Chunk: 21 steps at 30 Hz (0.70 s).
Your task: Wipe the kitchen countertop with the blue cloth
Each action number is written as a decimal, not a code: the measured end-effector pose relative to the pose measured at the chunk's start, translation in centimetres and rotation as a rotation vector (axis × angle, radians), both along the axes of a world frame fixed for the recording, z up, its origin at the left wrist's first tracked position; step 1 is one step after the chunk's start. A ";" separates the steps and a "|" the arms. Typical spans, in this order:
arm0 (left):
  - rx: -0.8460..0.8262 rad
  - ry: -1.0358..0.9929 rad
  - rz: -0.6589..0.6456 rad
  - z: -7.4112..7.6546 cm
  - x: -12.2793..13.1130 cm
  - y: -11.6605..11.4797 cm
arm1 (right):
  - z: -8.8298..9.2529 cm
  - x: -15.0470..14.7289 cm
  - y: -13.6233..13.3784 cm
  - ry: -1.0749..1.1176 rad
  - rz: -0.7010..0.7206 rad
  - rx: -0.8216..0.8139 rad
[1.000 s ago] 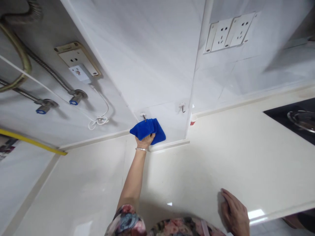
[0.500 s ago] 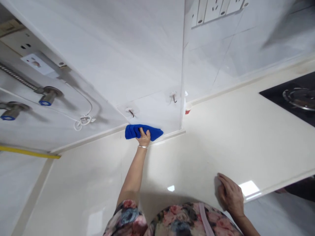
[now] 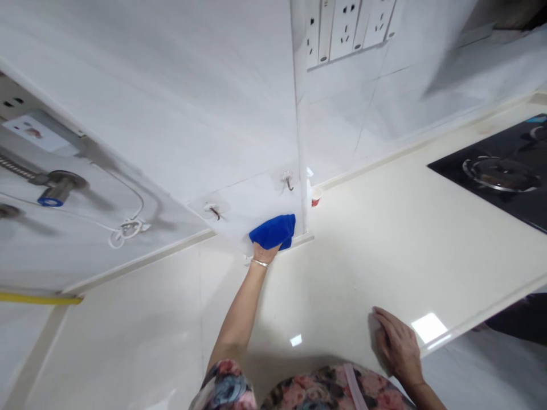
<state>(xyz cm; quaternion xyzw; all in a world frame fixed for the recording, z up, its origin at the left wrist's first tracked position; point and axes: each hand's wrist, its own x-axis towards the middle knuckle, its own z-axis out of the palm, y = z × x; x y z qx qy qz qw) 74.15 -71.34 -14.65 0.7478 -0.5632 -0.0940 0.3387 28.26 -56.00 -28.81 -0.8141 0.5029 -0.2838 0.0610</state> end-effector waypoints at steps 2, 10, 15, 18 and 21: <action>-0.041 -0.030 -0.009 1.1 -1.3 -1.8 | -0.1 0.1 -0.1 -0.009 0.003 -0.005; -0.223 -0.224 0.081 5.3 -3.9 -6.3 | -0.5 0.1 -0.1 -0.013 0.026 -0.012; -0.349 -0.448 0.038 6.7 -4.1 -6.6 | -1.0 0.3 -0.2 -0.025 0.023 -0.012; -0.363 -0.520 -0.004 6.6 -3.9 -7.0 | -1.3 0.4 -0.4 -0.026 0.028 -0.042; -0.339 -0.584 -0.079 5.7 -3.4 -7.6 | -1.1 0.5 -0.6 -0.012 0.030 -0.061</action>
